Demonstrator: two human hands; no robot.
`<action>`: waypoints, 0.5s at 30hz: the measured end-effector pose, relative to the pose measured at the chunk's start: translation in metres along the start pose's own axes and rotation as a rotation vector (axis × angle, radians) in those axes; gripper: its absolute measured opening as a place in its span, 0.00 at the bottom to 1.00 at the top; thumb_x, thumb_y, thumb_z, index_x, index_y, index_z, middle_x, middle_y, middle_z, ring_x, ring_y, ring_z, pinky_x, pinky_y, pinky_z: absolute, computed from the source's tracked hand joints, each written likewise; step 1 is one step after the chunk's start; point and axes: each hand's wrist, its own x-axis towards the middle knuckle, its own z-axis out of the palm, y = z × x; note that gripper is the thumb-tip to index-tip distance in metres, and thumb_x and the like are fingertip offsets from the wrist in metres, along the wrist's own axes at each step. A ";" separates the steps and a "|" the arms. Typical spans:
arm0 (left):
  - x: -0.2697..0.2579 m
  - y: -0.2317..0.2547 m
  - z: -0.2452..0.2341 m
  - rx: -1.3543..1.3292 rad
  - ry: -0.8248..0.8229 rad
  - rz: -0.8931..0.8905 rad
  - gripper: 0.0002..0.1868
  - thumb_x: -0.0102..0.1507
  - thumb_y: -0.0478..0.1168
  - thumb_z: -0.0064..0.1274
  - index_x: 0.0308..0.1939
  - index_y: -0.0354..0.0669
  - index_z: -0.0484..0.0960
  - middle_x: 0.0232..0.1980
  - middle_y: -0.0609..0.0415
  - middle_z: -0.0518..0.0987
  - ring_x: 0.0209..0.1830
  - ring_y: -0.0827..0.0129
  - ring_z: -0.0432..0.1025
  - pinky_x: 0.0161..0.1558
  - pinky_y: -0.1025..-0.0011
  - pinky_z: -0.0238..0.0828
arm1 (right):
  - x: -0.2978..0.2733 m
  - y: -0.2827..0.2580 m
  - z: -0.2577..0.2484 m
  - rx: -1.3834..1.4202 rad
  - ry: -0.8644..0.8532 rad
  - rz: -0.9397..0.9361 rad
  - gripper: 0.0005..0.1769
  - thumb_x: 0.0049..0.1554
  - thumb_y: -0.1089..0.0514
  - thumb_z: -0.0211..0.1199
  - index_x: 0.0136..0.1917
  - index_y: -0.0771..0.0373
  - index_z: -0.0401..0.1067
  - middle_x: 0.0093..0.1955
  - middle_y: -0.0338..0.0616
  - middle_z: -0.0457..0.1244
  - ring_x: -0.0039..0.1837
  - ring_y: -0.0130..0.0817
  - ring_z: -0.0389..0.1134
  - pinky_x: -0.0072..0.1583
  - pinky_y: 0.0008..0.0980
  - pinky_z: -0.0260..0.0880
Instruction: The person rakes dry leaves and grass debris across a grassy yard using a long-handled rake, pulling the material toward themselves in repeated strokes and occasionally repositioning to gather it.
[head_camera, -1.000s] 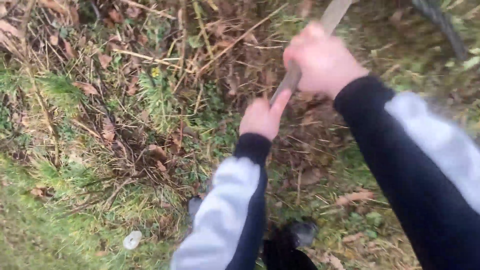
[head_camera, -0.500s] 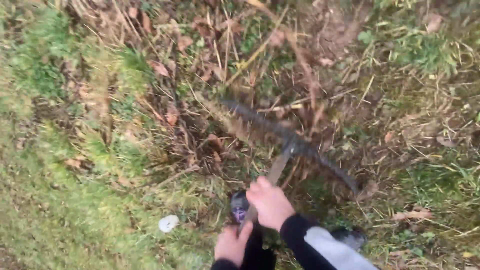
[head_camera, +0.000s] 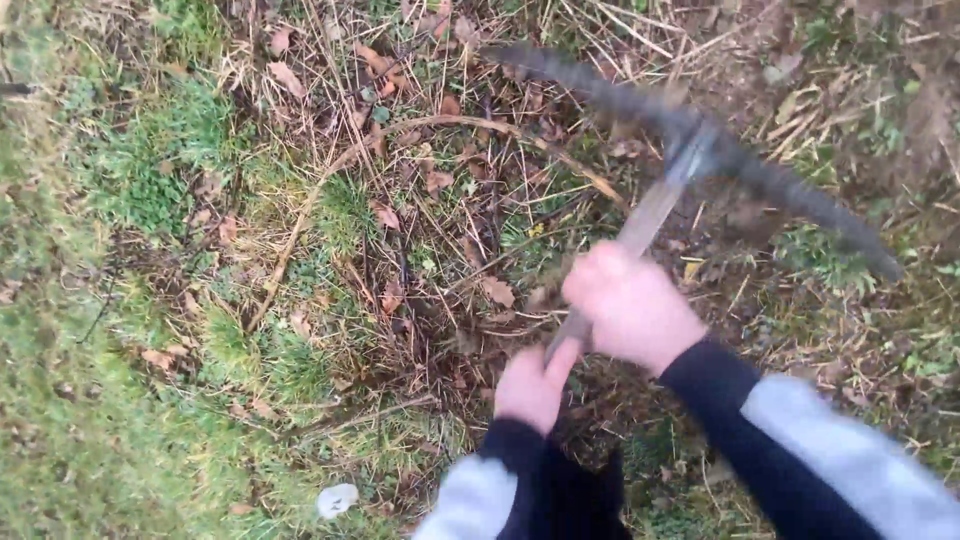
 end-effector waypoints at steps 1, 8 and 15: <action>0.012 0.026 -0.017 -0.008 -0.007 -0.014 0.40 0.67 0.72 0.38 0.59 0.41 0.80 0.58 0.39 0.81 0.66 0.49 0.73 0.68 0.50 0.69 | 0.025 0.024 -0.009 0.010 -0.013 -0.007 0.12 0.38 0.55 0.64 0.38 0.47 0.72 0.43 0.32 0.62 0.58 0.37 0.60 0.45 0.37 0.72; 0.116 0.175 -0.123 -0.126 0.077 0.176 0.44 0.56 0.73 0.25 0.45 0.39 0.79 0.41 0.47 0.82 0.37 0.59 0.78 0.42 0.60 0.76 | 0.178 0.179 -0.013 -0.171 -0.156 0.082 0.14 0.42 0.58 0.68 0.45 0.56 0.75 0.57 0.45 0.62 0.61 0.49 0.63 0.45 0.50 0.77; 0.143 0.199 -0.151 -0.129 -0.005 0.101 0.46 0.59 0.70 0.21 0.51 0.35 0.78 0.47 0.43 0.83 0.41 0.55 0.79 0.45 0.57 0.76 | 0.233 0.227 0.024 -0.065 -0.505 0.195 0.10 0.46 0.57 0.67 0.44 0.49 0.78 0.44 0.36 0.66 0.61 0.43 0.61 0.60 0.52 0.70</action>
